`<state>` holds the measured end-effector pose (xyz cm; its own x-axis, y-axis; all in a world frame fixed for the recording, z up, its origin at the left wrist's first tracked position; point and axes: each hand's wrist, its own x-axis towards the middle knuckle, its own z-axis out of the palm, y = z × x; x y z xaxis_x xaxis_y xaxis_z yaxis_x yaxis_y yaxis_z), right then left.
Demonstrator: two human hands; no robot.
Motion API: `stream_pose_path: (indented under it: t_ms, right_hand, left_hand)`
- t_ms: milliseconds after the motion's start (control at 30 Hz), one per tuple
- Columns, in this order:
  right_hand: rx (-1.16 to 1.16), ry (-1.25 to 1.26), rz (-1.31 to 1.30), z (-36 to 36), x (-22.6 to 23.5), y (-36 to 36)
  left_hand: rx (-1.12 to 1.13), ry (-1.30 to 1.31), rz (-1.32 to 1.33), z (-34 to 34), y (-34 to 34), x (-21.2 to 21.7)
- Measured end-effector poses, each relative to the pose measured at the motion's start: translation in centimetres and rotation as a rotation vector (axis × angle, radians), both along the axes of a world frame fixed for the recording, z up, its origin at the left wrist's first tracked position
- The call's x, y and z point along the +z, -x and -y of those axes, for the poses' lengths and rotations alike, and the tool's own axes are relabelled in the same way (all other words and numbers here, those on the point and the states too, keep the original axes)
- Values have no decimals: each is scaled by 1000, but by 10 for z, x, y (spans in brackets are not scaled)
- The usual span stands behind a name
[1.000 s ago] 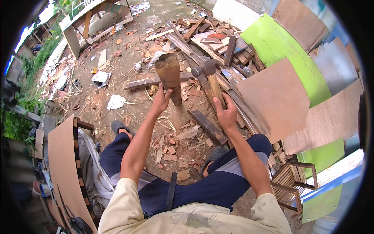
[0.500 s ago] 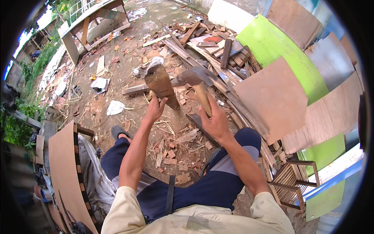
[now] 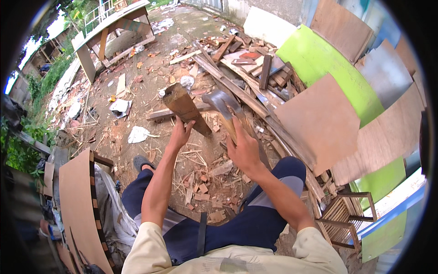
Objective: The person sits on the ground and uses a hammer to break a piece of wood into smaller pieces. They repeatedly strike the wood, reposition it, and gather the resulting fragments.
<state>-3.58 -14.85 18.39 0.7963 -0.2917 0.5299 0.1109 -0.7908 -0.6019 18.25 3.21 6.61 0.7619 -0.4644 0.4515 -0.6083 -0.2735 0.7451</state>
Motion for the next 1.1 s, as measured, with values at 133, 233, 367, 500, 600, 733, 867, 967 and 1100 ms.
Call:
stream_pose_path:
  t_ms: [133, 233, 367, 500, 600, 733, 867, 967, 1100]
  right_hand:
    - [-16, -57, 219, -1, 24, -4]
    - [-3, -93, 137, -4, 22, -7]
    - [41, -13, -161, -10, -1, -16]
    - [54, -56, -154, -14, 14, -7]
    - [56, -42, 70, -15, 37, -3]
    - [62, -127, 110, -24, 46, -8]
    - [48, -12, -138, -26, 25, -12]
    - [46, -22, -107, -32, 30, -5]
    - [41, -61, 142, -33, 61, 3]
  left_hand:
    - [-27, -173, -19, -12, -6, 0]
    - [-11, -215, -75, -10, -4, -3]
    - [-26, -128, -43, -6, 1, -10]
    - [-3, -1, -43, -7, -4, -2]
    - [16, -111, -28, -17, -3, -2]
    - [43, -182, -104, -18, 6, -1]
    - [82, -176, -45, -11, 14, -6]
    - [86, -145, -41, -14, 11, -11]
    - [38, -222, -79, -22, 9, -18]
